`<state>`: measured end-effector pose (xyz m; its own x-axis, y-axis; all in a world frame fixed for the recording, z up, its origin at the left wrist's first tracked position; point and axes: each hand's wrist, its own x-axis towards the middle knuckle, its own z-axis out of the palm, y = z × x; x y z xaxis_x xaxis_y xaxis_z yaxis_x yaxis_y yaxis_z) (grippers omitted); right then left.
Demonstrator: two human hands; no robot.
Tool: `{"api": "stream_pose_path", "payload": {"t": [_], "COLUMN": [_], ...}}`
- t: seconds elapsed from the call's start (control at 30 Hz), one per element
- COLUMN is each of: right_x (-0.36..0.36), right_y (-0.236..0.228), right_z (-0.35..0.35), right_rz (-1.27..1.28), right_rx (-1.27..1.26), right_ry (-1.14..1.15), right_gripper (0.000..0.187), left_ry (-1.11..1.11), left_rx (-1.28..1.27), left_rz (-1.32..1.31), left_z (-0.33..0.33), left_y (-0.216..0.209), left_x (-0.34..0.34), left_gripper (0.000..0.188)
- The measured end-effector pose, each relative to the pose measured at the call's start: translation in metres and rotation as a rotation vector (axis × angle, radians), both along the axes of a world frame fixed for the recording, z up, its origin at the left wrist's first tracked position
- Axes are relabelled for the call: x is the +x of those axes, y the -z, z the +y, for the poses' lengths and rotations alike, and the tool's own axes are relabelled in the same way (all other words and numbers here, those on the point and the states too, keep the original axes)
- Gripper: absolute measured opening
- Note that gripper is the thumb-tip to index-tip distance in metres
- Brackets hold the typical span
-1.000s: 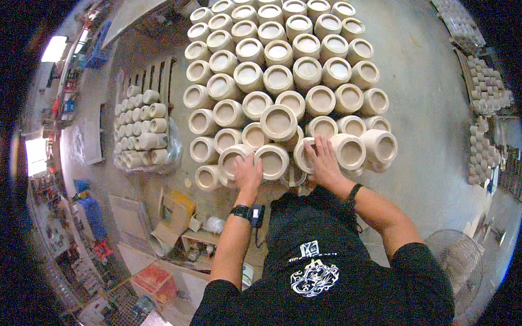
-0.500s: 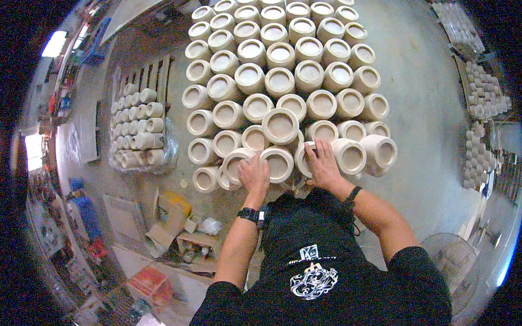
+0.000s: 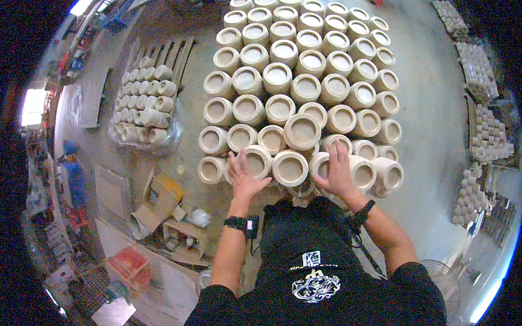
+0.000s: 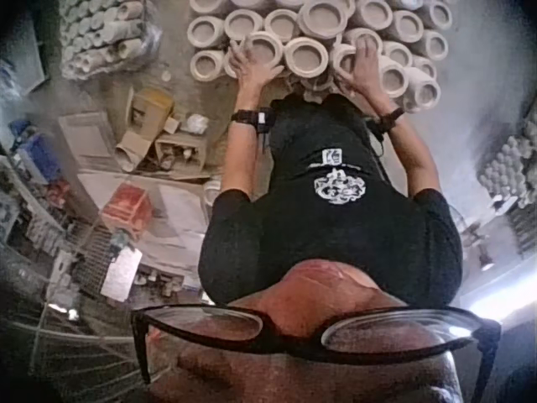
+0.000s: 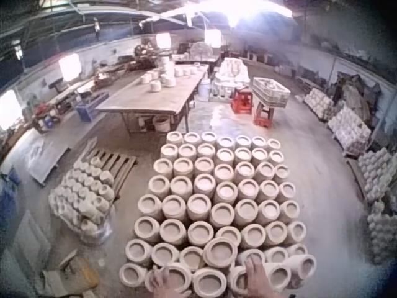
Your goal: The recorder is shown organizing and inspecting ceramic cylinders in a workshop.
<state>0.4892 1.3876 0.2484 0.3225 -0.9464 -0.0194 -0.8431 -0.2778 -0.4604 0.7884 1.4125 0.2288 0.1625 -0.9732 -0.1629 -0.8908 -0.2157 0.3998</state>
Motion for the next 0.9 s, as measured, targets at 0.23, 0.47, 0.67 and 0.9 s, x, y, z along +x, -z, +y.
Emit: {"api": "stream_pose_path", "payload": {"t": [0.23, 0.47, 0.67, 0.9], "right_x": [0.022, 0.037, 0.059, 0.075], "right_y": [-0.009, 0.007, 0.024, 0.027], "right_z": [-0.03, -0.052, -0.083, -0.093], "right_rz": [0.024, -0.006, -0.016, 0.074], "right_rx": [-0.046, -0.05, -0.012, 0.11], "right_ry": [0.06, 0.028, 0.074, 0.111], "right_gripper": [0.105, 0.109, 0.116, 0.115], "left_ry": [-0.033, -0.067, 0.016, -0.173], "left_rx": [0.129, 0.153, -0.033, 0.107], "left_rz": [0.039, 0.012, 0.186, 0.293], "left_z": [0.003, 0.002, 0.024, 0.09], "left_y": [0.009, 0.013, 0.005, 0.004], "left_x": [-0.003, 0.001, 0.014, 0.024], "left_gripper": [0.125, 0.124, 0.132, 0.125]}}
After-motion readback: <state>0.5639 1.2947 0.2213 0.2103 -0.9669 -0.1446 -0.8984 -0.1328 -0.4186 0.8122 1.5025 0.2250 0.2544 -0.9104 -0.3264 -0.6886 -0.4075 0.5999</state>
